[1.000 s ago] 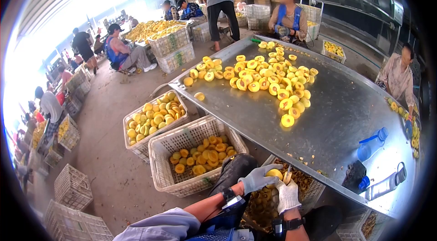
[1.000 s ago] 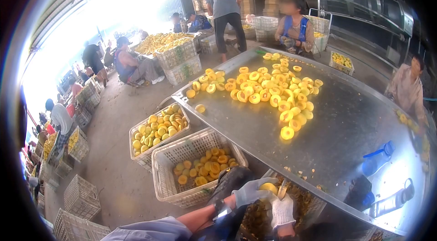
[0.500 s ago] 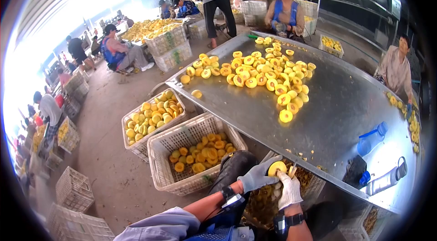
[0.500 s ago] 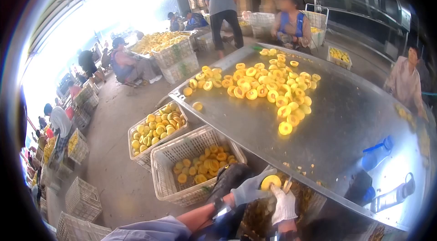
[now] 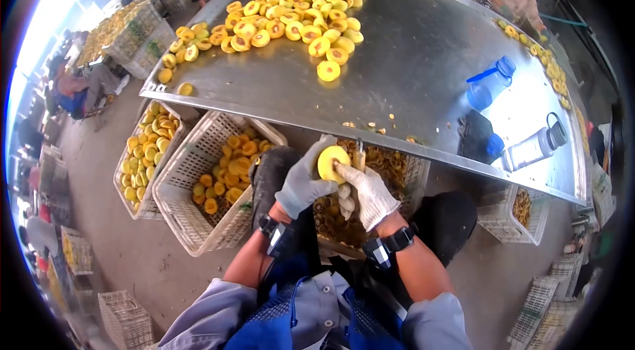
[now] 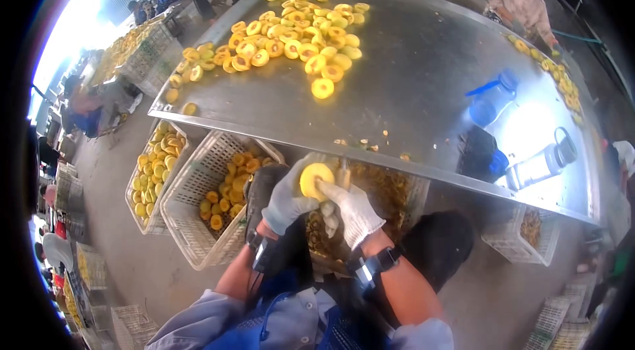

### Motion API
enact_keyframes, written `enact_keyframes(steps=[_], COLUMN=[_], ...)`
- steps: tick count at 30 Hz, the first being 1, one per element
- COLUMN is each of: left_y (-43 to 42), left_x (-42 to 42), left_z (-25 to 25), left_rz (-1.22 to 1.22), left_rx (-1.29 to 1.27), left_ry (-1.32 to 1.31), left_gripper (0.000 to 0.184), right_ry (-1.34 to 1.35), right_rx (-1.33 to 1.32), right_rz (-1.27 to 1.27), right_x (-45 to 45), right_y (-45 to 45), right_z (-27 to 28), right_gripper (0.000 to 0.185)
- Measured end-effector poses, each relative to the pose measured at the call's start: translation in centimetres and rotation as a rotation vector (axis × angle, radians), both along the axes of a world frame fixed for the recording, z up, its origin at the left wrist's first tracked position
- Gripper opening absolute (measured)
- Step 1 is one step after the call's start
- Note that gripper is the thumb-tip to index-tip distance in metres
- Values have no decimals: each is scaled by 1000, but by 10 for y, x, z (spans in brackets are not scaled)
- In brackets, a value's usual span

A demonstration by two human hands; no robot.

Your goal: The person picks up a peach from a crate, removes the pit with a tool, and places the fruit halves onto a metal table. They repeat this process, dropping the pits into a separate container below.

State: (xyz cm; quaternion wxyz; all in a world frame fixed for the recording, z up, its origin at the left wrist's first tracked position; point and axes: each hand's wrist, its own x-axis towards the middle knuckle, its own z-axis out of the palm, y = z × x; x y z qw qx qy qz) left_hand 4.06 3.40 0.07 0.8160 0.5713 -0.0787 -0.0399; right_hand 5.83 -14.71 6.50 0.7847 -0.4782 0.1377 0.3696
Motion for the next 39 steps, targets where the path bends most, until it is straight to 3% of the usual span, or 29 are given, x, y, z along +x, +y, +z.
enact_keyframes(steps=[5, 8, 12, 16, 25, 28, 34, 37, 38, 39], left_y=[6, 8, 5, 1, -8, -7, -3, -3, -3, -3], left_x=[1, 0, 0, -1, -3, -6, -10, -10, -11, -13], left_z=[7, 6, 14, 19, 14, 11, 15, 13, 12, 8], left_rz=[108, 149, 112, 99, 199, 195, 132, 89, 105, 150], left_rx=[-71, -86, -77, 40, 241, 247, 240, 240, 296, 388], left_ry=[8, -10, -49, -16, -13, 3, 53, 43, -14, -44], left_gripper=[103, 98, 86, 83, 78, 72, 58, 56, 55, 51], right_ry=[-194, -331, -1147, -995, -1052, -1338, -1557, -442, -293, -323], right_rx=[-111, -307, -658, -830, -813, -841, -794, -494, -423, -397], right_rz=[33, 136, 103, 259, 380, 497, 508, 608, 610, 611], right_x=[-2, -1, -2, -4, -12, -12, -11, -16, -18, -18], right_y=[3, -1, 3, 4, 12, 5, -2, -2, -4, -5], right_z=[-6, -5, -29, -30, -62, -71, -57, -2, -3, -9], right_gripper=[25, 25, 30, 29, 9, 8, 4, 8, 11, 10])
